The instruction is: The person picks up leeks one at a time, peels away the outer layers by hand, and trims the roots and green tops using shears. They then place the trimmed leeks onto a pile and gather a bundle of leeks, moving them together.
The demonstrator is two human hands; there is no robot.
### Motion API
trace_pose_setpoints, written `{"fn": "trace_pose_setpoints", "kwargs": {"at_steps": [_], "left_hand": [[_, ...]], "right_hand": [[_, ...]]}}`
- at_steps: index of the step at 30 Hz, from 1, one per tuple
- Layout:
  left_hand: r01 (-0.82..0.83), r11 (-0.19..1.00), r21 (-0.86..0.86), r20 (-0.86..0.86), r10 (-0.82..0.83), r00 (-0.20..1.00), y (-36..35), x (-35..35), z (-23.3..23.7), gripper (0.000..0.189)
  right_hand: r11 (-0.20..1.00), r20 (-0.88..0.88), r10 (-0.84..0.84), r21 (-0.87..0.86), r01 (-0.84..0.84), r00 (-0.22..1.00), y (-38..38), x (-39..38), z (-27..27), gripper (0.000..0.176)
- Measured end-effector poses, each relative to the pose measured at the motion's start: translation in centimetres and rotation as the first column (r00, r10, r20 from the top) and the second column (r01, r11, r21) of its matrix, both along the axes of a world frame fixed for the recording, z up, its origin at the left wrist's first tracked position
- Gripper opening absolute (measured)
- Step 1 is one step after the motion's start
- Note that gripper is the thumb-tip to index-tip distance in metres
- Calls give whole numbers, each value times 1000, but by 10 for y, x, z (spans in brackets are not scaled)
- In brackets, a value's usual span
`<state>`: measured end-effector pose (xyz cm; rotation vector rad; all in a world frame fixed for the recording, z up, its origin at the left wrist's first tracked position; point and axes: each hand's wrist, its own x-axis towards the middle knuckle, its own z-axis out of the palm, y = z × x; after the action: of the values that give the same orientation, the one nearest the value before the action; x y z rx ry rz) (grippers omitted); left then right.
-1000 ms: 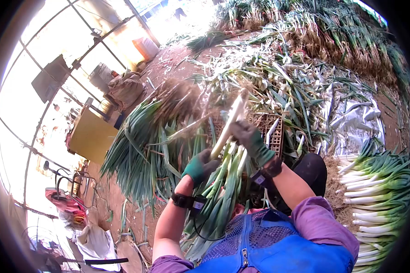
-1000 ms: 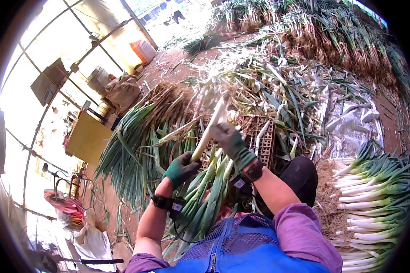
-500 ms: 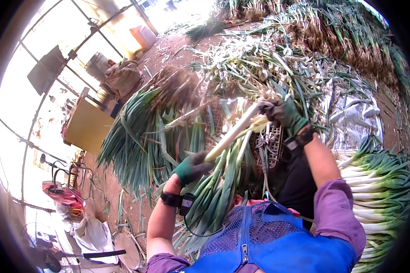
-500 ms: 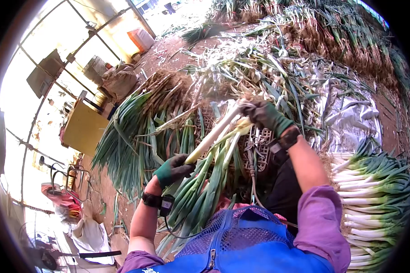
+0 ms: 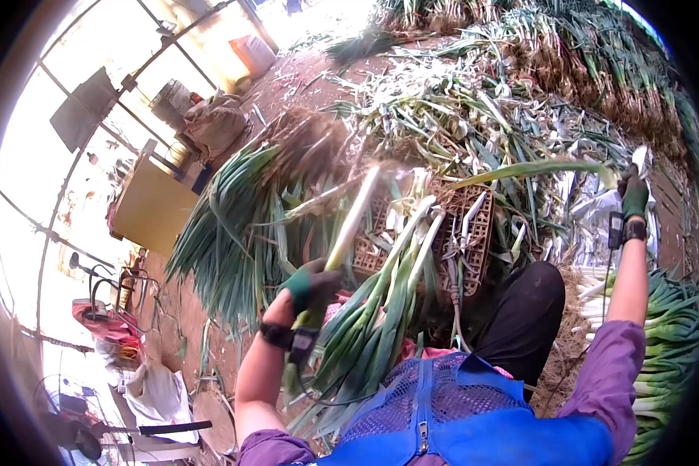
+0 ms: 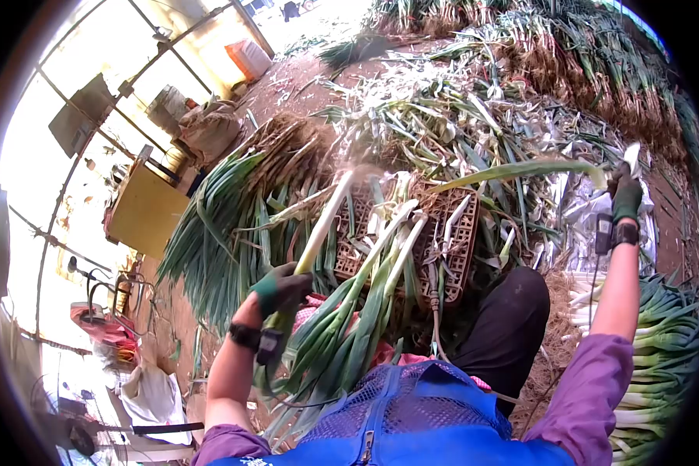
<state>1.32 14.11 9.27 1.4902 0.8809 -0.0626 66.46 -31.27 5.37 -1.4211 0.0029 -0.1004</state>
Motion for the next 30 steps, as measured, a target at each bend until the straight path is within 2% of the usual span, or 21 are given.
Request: {"fn": "trace_pose_setpoints", "kwargs": {"at_steps": [2,3,4,5,6,8,9,11,13,14,15,16,18,20,21,22,24,25,27,29,30], "left_hand": [[45,996,83,-135,-33,990,3,39,-22,32],[101,991,93,-216,-79,973,3,58,-36,32],[150,979,135,-211,-120,970,16,72,-86,36],[197,964,179,-211,-158,965,24,84,-127,40],[267,929,255,-312,-182,932,10,97,-127,46],[379,851,362,-447,-198,872,-14,116,-121,56],[486,772,410,-607,-167,777,-26,126,-111,59],[520,758,394,-690,-130,712,-27,136,-113,63],[537,702,468,-630,-161,760,-28,128,-121,65],[534,675,508,-593,-175,786,-29,125,-127,66],[516,706,485,-586,-175,791,-30,124,-133,66],[500,732,462,-583,-175,794,-29,123,-141,67],[480,732,485,-547,-174,819,-27,121,-154,60],[451,803,390,-509,-220,832,-27,119,-146,58],[434,834,341,-485,-239,841,-25,118,-146,57],[399,852,339,-438,-233,868,-24,116,-151,54],[344,872,349,-324,-232,917,-23,112,-154,53],[318,882,348,-265,-233,936,-24,111,-153,52],[213,961,179,-99,-198,975,-22,105,-129,50],[153,970,192,-136,-128,982,-16,96,-104,48],[126,975,182,-79,-113,990,-11,92,-92,47]], "right_hand": [[967,16,77,-243,-71,997,11,-7,-45,45],[960,88,87,-274,-60,992,21,-8,-87,38],[835,90,223,-531,-142,971,50,-73,-68,30],[931,-123,361,-7,-365,924,70,-76,-118,27],[874,-210,485,89,-477,849,92,-110,-130,23],[703,-276,685,6,-711,675,135,-194,-117,20],[618,-294,747,-24,-786,597,152,-227,-110,21],[562,-370,778,50,-825,508,182,-279,-106,23],[453,-519,805,228,-862,285,206,-309,-137,25],[177,-407,889,-118,-977,210,216,-324,-157,23],[-55,-271,951,-619,-783,148,225,-339,-176,24],[-63,-110,991,-885,-461,76,235,-353,-195,28],[49,82,992,-948,-314,-92,243,-381,-222,33],[113,96,993,-566,-817,70,266,-412,-312,29],[213,105,977,-418,-883,187,269,-422,-312,23],[320,113,947,-254,-913,301,273,-432,-312,20],[291,165,956,-392,-873,244,288,-424,-306,17],[290,139,956,-351,-890,257,288,-424,-303,17],[269,63,963,-181,-946,262,280,-422,-275,18],[239,-1,971,107,-965,241,266,-426,-216,19],[229,-27,973,255,-940,229,260,-426,-187,20]]}}
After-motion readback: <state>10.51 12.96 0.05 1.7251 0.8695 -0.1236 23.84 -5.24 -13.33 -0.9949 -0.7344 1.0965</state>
